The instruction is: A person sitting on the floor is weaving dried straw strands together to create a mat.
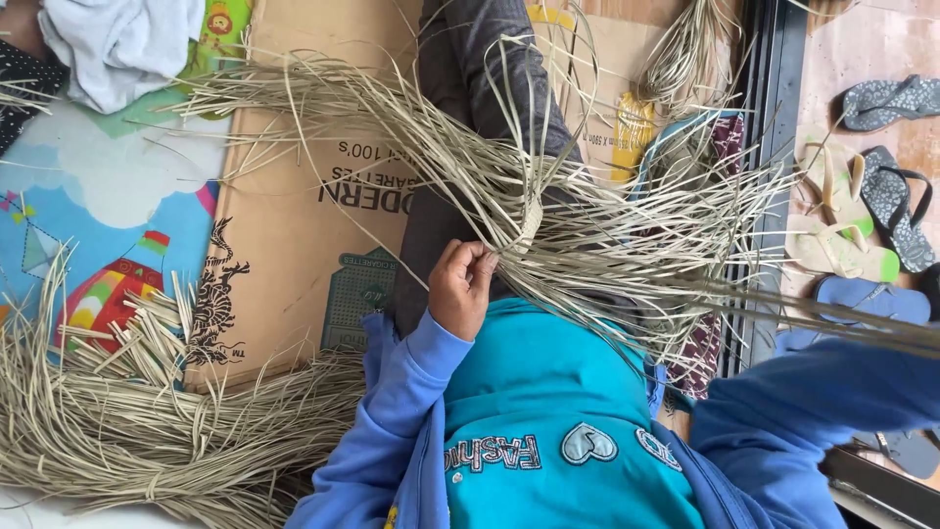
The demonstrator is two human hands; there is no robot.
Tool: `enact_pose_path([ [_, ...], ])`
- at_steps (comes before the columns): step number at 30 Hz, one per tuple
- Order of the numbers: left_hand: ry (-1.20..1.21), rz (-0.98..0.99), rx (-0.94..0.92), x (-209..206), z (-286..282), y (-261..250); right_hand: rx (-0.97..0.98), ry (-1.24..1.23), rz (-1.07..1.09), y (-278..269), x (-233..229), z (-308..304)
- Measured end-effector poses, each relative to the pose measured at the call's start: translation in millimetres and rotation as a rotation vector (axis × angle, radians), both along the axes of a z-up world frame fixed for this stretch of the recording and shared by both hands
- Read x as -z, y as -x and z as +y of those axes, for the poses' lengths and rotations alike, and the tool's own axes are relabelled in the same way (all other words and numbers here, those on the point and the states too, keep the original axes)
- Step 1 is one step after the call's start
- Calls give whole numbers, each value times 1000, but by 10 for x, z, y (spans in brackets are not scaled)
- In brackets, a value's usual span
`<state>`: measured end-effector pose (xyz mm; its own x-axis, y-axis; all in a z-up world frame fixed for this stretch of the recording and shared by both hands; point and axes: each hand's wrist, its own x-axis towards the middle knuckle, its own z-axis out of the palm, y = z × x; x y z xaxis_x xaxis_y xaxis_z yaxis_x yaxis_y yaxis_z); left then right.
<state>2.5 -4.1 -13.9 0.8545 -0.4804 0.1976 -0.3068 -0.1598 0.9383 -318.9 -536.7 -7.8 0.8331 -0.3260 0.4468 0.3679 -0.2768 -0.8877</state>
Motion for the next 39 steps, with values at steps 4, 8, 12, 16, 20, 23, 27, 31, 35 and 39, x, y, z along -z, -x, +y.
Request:
enact_pose_path([
  [4, 36, 46, 23, 14, -33, 2, 92, -110, 89, -638, 480, 967],
  [8, 37, 64, 50, -30, -10, -2, -78, 355, 47, -2318, -250, 2944],
  [12, 13, 50, 46, -71, -19, -11, -77, 426, 2, -2532, 116, 3261],
  [16, 29, 68, 56, -60, -27, -1, -115, 414, -82, -2580, -251, 3368],
  [20, 20, 56, 61, -32, -33, 1, -101, 322, -150, -2626, -188, 3347],
  [23, 27, 63, 64, -9, -37, 1, -95, 359, -114, -2615, -369, 3360],
  [27, 6, 69, 65, -122, -43, 29, -63, 458, -130, -2634, -182, 3357],
  [31, -67, -120, 4, -271, -54, 47, -6, 673, -186, -2717, -313, 3429],
  [35, -179, -278, -4, -413, -55, 88, 10, 842, -189, -2743, -546, 3510],
  [39, -129, -211, 18, -262, -48, 49, -33, 797, -213, -2702, -550, 3532],
])
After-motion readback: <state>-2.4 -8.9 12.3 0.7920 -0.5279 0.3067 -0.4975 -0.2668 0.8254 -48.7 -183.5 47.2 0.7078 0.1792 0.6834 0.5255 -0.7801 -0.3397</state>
